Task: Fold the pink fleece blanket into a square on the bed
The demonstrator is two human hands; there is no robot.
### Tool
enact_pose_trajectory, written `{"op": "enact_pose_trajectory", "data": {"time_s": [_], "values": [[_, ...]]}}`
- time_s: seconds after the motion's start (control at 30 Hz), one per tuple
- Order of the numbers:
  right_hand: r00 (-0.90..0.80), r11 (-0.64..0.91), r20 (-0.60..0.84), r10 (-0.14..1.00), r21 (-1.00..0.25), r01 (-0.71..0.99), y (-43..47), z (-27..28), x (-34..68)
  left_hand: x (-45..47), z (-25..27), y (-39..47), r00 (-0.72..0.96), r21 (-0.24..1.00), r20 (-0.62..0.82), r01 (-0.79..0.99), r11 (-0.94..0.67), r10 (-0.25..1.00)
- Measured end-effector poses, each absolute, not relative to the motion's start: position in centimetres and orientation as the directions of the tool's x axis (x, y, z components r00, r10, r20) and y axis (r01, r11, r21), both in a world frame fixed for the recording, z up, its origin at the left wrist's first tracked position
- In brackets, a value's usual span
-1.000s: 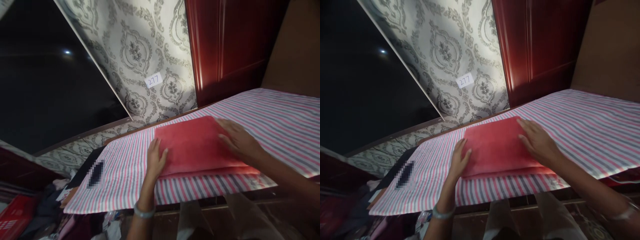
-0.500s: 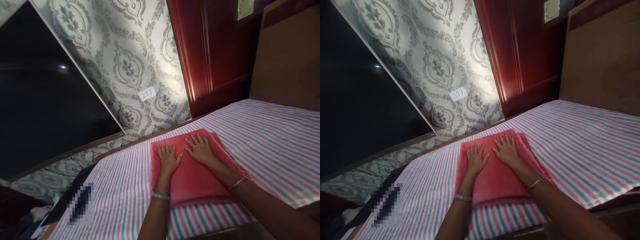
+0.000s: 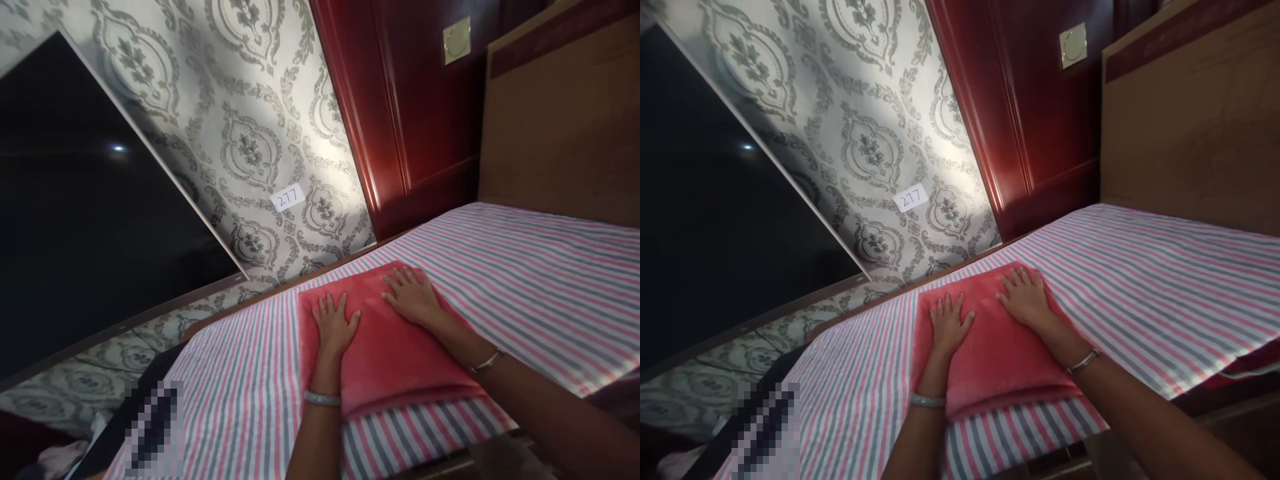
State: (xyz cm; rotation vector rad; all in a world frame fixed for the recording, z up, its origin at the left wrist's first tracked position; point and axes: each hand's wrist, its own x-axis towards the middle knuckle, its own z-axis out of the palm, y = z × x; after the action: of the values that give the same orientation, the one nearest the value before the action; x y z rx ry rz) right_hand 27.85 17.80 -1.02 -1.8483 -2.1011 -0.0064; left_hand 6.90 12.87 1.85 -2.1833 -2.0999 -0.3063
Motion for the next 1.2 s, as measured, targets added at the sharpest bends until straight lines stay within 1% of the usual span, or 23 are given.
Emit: {"op": "enact_pose_trajectory", "data": {"time_s": [0.1, 0.2, 0.37, 0.43, 0.53, 0.6, 0.67, 0.83, 1.03, 1.2], "values": [[-0.078, 0.122, 0.175, 0.981, -0.256, 0.959, 17.4, -1.0, 29.1, 7.1, 2.0, 12.8, 0.038, 0.077, 0.207, 0.995, -0.055, 0.978], [-0.093, 0.129, 0.146, 0.985, -0.262, 0.957, 17.2, -0.8, 29.5, 7.2, 2.2, 12.8, 0.04, 0.101, 0.192, 0.993, -0.06, 0.981], [-0.136, 0.156, 0.091, 0.986, -0.264, 0.952, 16.4, -0.5, 31.0, 7.0, 3.9, 12.2, 0.055, 0.148, 0.077, 0.987, -0.066, 0.995], [-0.16, 0.187, 0.128, 0.979, -0.248, 0.951, 15.0, -0.3, 31.6, 7.2, 4.5, 10.7, 0.104, 0.178, 0.08, 0.977, -0.117, 0.991], [-0.244, 0.312, 0.308, 0.92, -0.194, 0.93, 11.6, -0.4, 31.5, 8.2, 4.4, 7.3, 0.235, 0.2, 0.136, 0.945, -0.259, 0.962], [-0.318, 0.403, 0.392, 0.863, -0.154, 0.902, 9.0, -1.0, 30.7, 9.0, 3.4, 4.9, 0.302, 0.186, 0.163, 0.925, -0.33, 0.939], [-0.363, 0.448, 0.407, 0.838, -0.132, 0.884, 7.0, -1.9, 30.0, 9.6, 2.1, 3.2, 0.317, 0.16, 0.188, 0.924, -0.347, 0.93], [-0.374, 0.46, 0.423, 0.825, -0.119, 0.88, 5.3, -3.6, 29.4, 9.9, -0.1, 2.3, 0.313, 0.123, 0.232, 0.93, -0.347, 0.921], [-0.359, 0.455, 0.46, 0.812, -0.114, 0.883, 5.8, -4.1, 29.4, 9.9, 0.0, 2.4, 0.31, 0.127, 0.231, 0.93, -0.345, 0.922], [-0.371, 0.462, 0.443, 0.816, -0.115, 0.879, 6.1, -4.1, 29.6, 9.4, 0.8, 2.1, 0.299, 0.129, 0.21, 0.935, -0.33, 0.931]]}}
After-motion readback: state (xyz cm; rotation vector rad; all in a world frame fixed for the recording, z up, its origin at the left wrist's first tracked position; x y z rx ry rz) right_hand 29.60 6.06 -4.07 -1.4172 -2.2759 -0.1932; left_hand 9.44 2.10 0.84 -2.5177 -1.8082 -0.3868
